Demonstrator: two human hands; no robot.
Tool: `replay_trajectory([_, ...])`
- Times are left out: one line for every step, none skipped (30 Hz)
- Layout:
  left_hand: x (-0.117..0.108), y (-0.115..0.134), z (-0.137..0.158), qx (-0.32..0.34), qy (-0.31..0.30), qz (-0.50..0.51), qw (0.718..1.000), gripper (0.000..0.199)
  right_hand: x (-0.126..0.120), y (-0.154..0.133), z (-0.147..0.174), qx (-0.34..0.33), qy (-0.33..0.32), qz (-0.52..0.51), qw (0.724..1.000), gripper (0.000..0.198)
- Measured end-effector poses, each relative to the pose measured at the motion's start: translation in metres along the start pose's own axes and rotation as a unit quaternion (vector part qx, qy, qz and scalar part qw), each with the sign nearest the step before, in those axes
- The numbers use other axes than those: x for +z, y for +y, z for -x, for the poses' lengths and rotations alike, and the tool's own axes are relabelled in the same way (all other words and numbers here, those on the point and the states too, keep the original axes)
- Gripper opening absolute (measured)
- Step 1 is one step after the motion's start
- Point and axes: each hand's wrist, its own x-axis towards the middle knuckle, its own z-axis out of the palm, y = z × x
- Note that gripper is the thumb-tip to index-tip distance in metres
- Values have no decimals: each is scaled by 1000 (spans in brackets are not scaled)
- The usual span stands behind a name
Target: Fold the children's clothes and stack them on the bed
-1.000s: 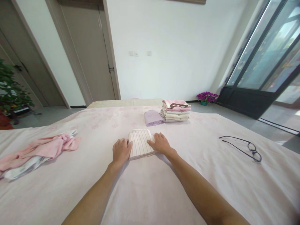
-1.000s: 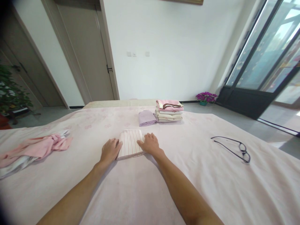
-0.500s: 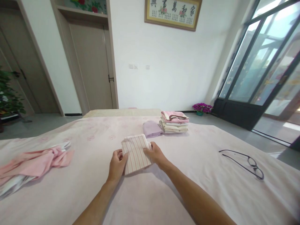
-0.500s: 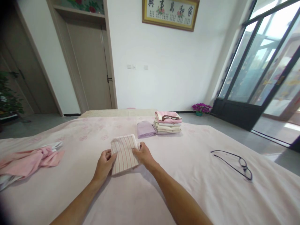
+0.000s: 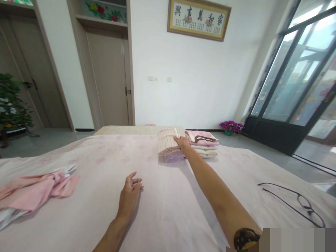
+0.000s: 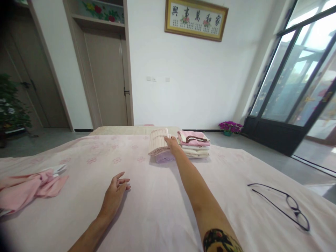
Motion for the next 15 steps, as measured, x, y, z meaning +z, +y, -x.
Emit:
replay_trajectory([0, 0, 0, 0, -1, -4, 1000, 50, 1, 5, -7, 14, 1, 5, 1000, 34])
replay_trajectory([1, 1, 0, -1, -1, -6, 1000, 50, 1, 10, -13, 28, 2, 11, 1000, 34])
replay_trajectory([1, 2, 0, -4, 0, -7, 1000, 50, 2, 15, -19, 40, 3, 17, 999, 35])
replay_trajectory([1, 3, 0, -7, 0, -7, 1000, 50, 3, 20, -24, 51, 3, 24, 998, 35])
replay_trajectory([1, 3, 0, -10, 0, -7, 1000, 50, 3, 25, -29, 59, 2, 32, 998, 36])
replay_trajectory([1, 4, 0, -12, -1, -7, 1000, 50, 3, 28, -34, 63, 0, 42, 997, 36])
replay_trajectory([1, 5, 0, -13, -3, -9, 1000, 50, 2, 30, -40, 65, -3, 52, 997, 36])
replay_trajectory([1, 5, 0, -13, -6, -12, 1000, 50, 1, 32, -45, 64, -7, 65, 996, 37])
replay_trajectory([1, 6, 0, -13, -7, -16, 1000, 50, 0, 34, -50, 62, -10, 81, 995, 37])
replay_trajectory([1, 6, 0, -13, -9, -21, 1000, 50, -2, 35, -54, 59, -11, 100, 993, 37])
replay_trajectory([1, 7, -1, -13, -10, -25, 1000, 50, -5, 36, -57, 55, -9, 122, 991, 37])
replay_trajectory([1, 7, -1, -13, -12, -29, 999, 49, -7, 38, -60, 51, -5, 146, 988, 37])
replay_trajectory([2, 7, -1, -14, -12, -31, 999, 49, -9, 40, -62, 47, 2, 172, 984, 37])
replay_trajectory([2, 7, -1, -14, -13, -34, 999, 49, -11, 42, -62, 42, 10, 199, 979, 37])
replay_trajectory([2, 7, -1, -14, -14, -36, 999, 49, -13, 44, -62, 35, 18, 226, 973, 37])
